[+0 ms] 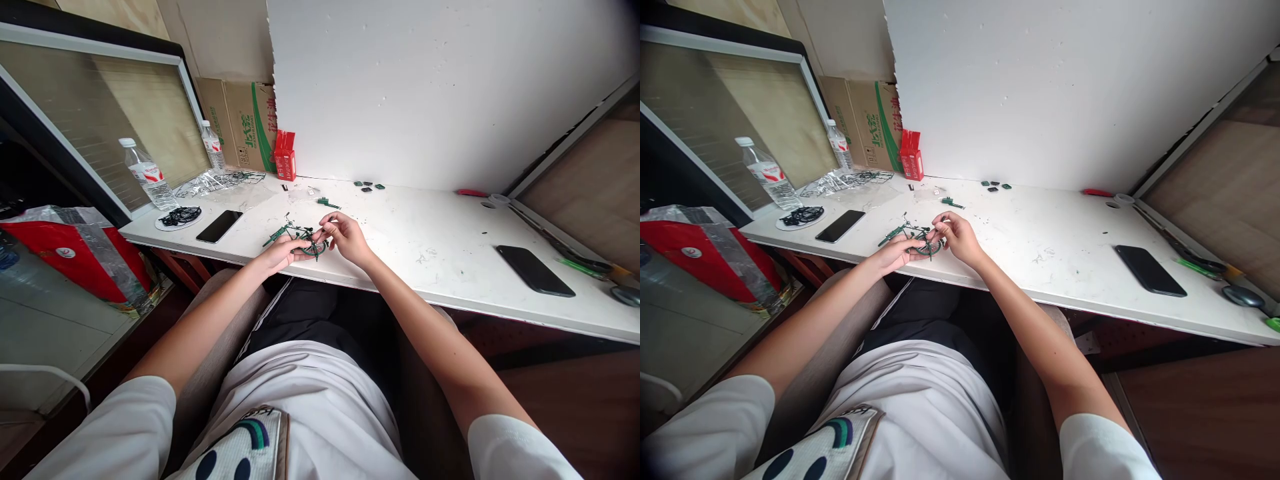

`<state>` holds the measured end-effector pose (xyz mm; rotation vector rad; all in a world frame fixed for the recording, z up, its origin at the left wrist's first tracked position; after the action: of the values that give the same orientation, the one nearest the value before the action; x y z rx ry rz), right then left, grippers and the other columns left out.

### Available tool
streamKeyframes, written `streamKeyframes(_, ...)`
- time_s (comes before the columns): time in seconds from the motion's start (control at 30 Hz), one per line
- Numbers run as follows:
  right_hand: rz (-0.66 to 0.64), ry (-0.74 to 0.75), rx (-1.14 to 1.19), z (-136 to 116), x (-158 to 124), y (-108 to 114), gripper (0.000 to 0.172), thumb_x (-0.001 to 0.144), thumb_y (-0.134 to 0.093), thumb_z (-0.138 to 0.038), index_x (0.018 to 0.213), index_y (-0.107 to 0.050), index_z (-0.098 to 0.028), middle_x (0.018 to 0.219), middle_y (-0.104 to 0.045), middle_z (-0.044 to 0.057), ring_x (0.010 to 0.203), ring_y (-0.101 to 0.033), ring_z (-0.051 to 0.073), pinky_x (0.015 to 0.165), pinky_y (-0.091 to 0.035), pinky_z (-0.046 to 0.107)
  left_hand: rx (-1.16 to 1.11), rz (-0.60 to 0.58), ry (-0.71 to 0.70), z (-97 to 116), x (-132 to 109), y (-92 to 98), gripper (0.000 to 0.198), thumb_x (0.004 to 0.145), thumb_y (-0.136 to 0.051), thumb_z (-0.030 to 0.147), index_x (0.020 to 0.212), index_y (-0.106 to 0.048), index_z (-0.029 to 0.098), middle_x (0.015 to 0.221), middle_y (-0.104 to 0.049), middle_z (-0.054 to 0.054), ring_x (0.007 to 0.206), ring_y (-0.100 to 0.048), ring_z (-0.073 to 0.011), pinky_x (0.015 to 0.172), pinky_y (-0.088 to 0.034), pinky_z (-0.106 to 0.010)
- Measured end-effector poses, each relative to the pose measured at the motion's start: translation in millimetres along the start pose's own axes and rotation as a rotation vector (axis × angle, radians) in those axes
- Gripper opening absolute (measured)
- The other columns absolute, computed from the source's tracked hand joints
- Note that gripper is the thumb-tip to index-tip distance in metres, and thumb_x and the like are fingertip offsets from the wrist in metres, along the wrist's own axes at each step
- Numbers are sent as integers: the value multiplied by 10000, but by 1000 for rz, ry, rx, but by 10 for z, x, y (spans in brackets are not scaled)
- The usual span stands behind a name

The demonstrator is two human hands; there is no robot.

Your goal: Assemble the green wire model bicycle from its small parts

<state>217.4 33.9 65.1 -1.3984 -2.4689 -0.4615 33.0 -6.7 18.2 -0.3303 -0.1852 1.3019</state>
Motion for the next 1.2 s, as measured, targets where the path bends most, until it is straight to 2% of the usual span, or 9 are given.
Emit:
streamKeyframes(0.3,6,90,-106,-101,-24,-8,536,948,-721,-752,1028,-685,-223,975,-762,65,793,-777,201,539,-558,266,-16,12,0,-6,17,13,275,773,-923,237,975,-814,85,1115,-846,-197,1047,-821,-298,1111,-590,-507)
streamKeyframes(0.5,72,155,-156,-157,-79,-32,486,958,-751,-690,1198,-736,-268,927,-773,45,800,-777,223,688,-658,349,-5,-17,-4,-22,24,0,307,772,-925,234,1020,-820,87,1114,-846,-192,1040,-820,-304,1112,-590,-533)
streamKeyframes(0.73,95,165,-157,-157,-83,-26,489,930,-778,-702,1161,-832,-274,1068,-840,86,1003,-814,302,738,-697,404,-2,-26,-23,1,20,-26,283,778,-922,256,985,-821,92,1096,-850,-196,1082,-814,-322,1135,-576,-549)
streamKeyframes(0.87,111,190,-185,-178,-67,7,479,952,-751,-705,1128,-864,-274,1079,-839,91,958,-804,288,748,-703,425,-17,-18,-20,-2,18,-28,306,772,-922,239,1021,-822,93,1126,-848,-194,1076,-812,-314,1131,-580,-551)
streamKeyframes(1.2,223,155,-171,-150,-62,43,506,824,-870,-725,930,-807,-234,924,-813,86,836,-787,264,669,-686,391,-15,-46,-33,-48,47,22,363,800,-915,250,1115,-813,103,1140,-845,-198,1098,-808,-308,1123,-580,-538)
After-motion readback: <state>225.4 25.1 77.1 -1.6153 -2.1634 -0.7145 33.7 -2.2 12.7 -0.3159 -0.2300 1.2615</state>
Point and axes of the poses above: each hand's wrist, its own x-axis towards the middle knuckle, its own y-axis out of the back of the hand, z = x × y, the point moved 4 cm from there along x, towards the middle knuckle
